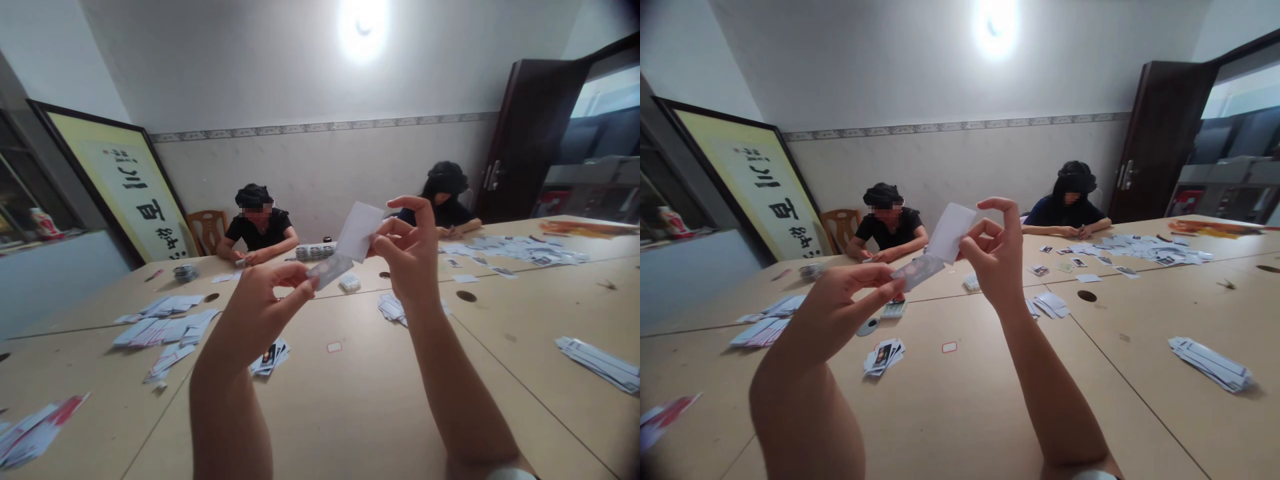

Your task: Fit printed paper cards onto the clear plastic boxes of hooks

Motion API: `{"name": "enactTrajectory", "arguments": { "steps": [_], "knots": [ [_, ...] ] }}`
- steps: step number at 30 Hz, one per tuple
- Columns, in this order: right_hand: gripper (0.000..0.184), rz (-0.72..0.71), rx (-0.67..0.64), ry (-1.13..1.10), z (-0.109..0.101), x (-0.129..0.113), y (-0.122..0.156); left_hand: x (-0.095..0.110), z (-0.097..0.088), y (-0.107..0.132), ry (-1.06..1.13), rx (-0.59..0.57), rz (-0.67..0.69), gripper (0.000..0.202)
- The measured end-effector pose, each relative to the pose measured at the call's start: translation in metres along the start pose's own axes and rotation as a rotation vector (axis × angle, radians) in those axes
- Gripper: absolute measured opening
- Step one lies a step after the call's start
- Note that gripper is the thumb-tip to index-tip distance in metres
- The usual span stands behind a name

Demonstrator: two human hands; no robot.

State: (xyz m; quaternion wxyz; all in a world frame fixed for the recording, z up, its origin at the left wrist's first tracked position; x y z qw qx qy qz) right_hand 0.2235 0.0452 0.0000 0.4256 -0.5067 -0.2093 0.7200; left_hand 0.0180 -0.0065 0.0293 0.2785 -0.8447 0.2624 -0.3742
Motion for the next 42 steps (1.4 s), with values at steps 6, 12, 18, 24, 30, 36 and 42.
{"name": "enactTrajectory", "arguments": {
  "steps": [6, 12, 18, 24, 30, 36, 42],
  "knots": [
    [0.042, -0.051, -0.044, 0.021, -0.006, -0.001, -0.006, -0.002, -0.004, 0.000, -0.029, -0.018, 0.024, 0.028],
    [0.027, -0.062, -0.011, 0.073, -0.008, -0.012, -0.005, -0.004, -0.006, -0.001, -0.057, 0.006, 0.063, 0.028],
    [0.024, -0.119, -0.034, 0.095, -0.015, -0.027, -0.004, -0.003, -0.007, 0.000, -0.044, 0.047, 0.092, 0.024],
    [0.024, -0.152, -0.015, 0.143, -0.014, -0.029, 0.000, -0.001, -0.011, 0.000, -0.015, 0.069, 0.100, 0.022],
    [0.022, -0.167, 0.032, 0.156, -0.004, -0.026, 0.006, -0.005, -0.016, 0.002, 0.000, 0.095, 0.097, 0.022],
    [0.023, -0.200, 0.063, 0.144, -0.001, -0.027, 0.009, -0.006, -0.014, 0.002, 0.036, 0.097, 0.052, 0.019],
    [0.025, -0.230, 0.077, 0.075, 0.000, -0.027, 0.012, -0.005, -0.011, 0.000, 0.003, 0.136, -0.019, 0.022]
  ]
}}
Point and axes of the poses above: each hand's wrist, its own y-axis away from the middle knuckle, its own z-axis out of the palm, x = y × z, the point moved 1 cm from there along -y, towards the middle knuckle, and after that the axes turned 8 degrees about x, right-handed, at the moved point
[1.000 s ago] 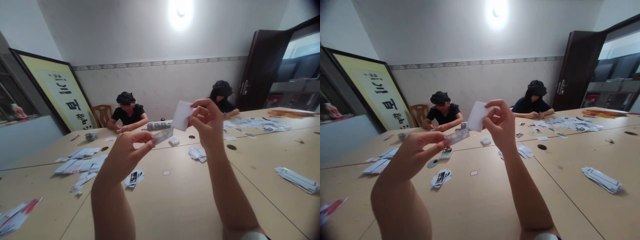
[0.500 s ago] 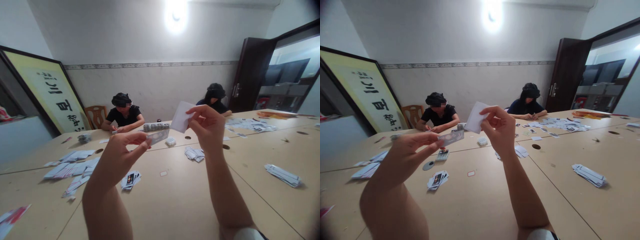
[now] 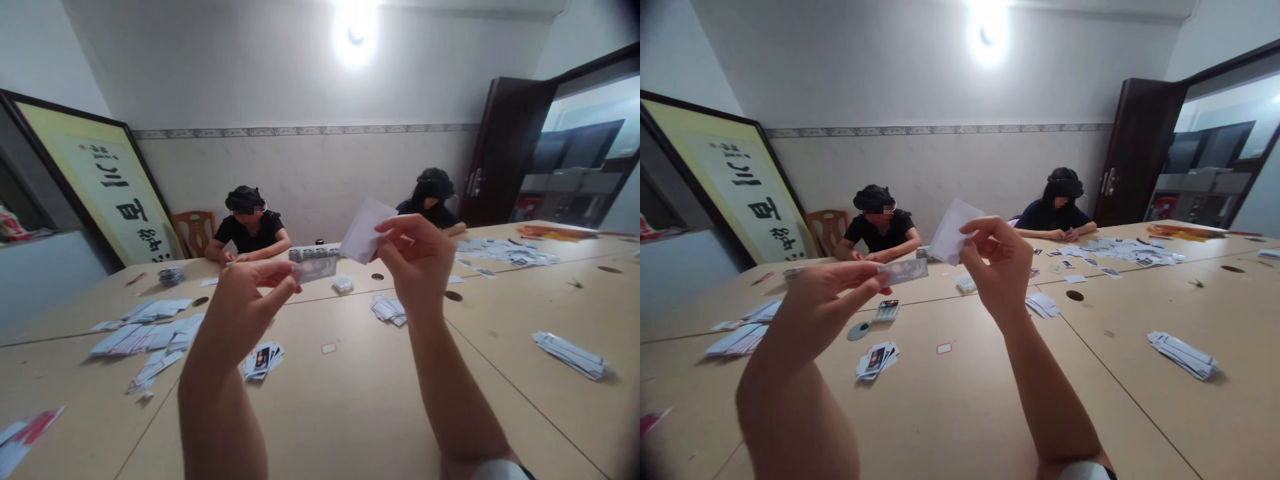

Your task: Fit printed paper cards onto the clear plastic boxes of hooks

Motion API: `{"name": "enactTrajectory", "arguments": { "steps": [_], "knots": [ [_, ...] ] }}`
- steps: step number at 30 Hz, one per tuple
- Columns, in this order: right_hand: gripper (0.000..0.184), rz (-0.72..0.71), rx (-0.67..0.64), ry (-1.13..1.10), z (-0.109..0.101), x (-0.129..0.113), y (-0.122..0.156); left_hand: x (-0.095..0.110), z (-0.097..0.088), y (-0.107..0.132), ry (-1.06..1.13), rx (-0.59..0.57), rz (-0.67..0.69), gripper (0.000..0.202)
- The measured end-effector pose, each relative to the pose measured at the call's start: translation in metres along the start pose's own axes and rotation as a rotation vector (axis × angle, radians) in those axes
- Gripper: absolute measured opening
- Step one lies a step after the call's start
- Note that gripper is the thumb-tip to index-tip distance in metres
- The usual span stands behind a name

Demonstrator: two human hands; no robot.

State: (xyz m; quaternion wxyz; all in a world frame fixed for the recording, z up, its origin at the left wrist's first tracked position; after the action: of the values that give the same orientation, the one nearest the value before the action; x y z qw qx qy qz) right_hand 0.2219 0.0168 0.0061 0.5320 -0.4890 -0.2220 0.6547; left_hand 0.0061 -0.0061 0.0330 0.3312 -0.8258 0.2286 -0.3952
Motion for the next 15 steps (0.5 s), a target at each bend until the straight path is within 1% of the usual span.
{"name": "enactTrajectory", "arguments": {
  "steps": [4, 7, 10, 13, 15],
  "knots": [
    [0.019, 0.064, 0.049, -0.002, 0.0036, 0.0005, 0.0020, 0.0027, 0.0055, -0.0018, -0.029, -0.028, -0.015, 0.023],
    [0.017, 0.133, 0.046, -0.009, 0.0054, 0.0019, 0.0017, 0.0042, 0.0090, -0.0028, -0.049, -0.051, -0.003, 0.021],
    [0.017, 0.137, 0.066, -0.007, 0.0048, 0.0030, -0.0006, 0.0041, 0.0101, -0.0031, -0.059, -0.081, 0.010, 0.020],
    [0.019, 0.131, 0.087, 0.022, 0.0029, 0.0033, -0.0034, 0.0027, 0.0092, -0.0028, -0.026, -0.129, 0.026, 0.026],
    [0.021, 0.141, 0.076, 0.027, 0.0015, 0.0011, -0.0039, 0.0007, 0.0082, -0.0024, 0.000, -0.153, 0.009, 0.028]
  ]
}}
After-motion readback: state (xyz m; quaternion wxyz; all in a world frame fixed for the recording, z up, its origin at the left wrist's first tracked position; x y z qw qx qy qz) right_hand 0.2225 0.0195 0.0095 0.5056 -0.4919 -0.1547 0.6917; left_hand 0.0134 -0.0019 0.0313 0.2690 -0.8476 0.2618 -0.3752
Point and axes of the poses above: each hand's wrist, its own y-axis away from the middle knuckle, its own z-axis out of the palm, x = y × z, the point moved 1 cm from there along -y, towards the middle knuckle, and after that the axes turned 8 degrees about x, right-handed, at the moved point
